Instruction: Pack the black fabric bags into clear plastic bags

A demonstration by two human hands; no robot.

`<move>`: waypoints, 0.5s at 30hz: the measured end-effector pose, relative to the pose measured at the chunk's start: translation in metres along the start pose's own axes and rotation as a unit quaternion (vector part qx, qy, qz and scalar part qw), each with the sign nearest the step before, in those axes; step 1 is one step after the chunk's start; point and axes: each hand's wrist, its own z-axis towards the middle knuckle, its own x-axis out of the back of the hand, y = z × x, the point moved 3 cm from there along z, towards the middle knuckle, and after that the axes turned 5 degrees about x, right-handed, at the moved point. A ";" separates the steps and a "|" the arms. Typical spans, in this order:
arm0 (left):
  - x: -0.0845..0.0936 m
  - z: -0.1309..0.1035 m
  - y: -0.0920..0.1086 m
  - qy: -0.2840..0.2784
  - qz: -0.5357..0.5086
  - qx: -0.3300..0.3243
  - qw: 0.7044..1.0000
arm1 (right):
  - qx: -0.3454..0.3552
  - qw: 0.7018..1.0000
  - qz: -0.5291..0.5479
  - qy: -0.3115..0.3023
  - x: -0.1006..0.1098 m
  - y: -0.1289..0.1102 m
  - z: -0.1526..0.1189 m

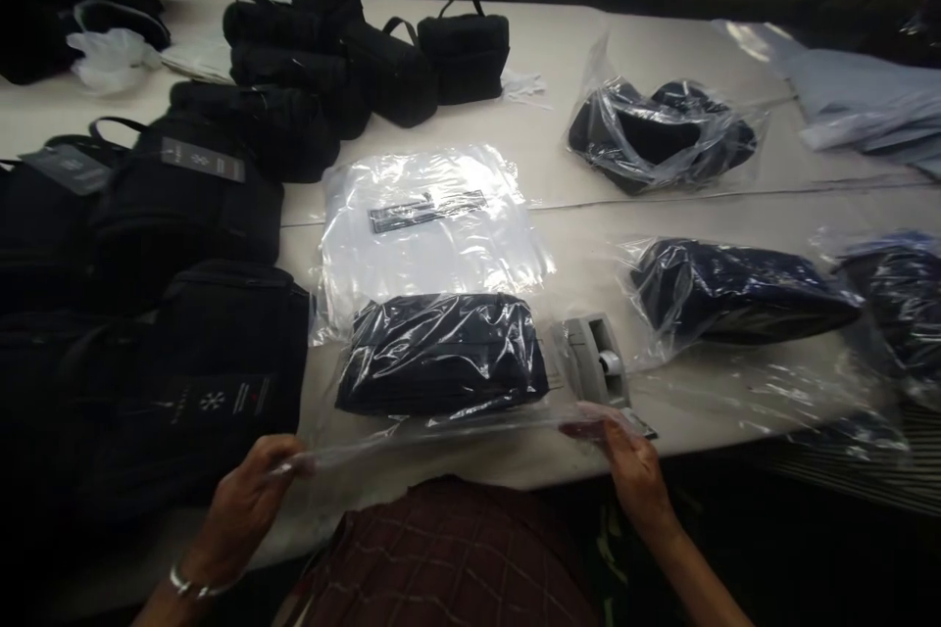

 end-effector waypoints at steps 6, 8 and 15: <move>-0.016 0.012 0.002 0.167 0.010 0.046 0.985 | 0.000 0.998 0.003 0.058 -0.009 -0.010 0.012; -0.024 0.019 0.005 0.217 -0.049 0.060 0.973 | 0.016 0.995 -0.009 0.100 -0.015 -0.016 0.017; -0.029 0.051 0.021 0.268 -0.023 0.151 0.951 | 0.031 0.981 -0.067 0.178 -0.039 -0.037 0.042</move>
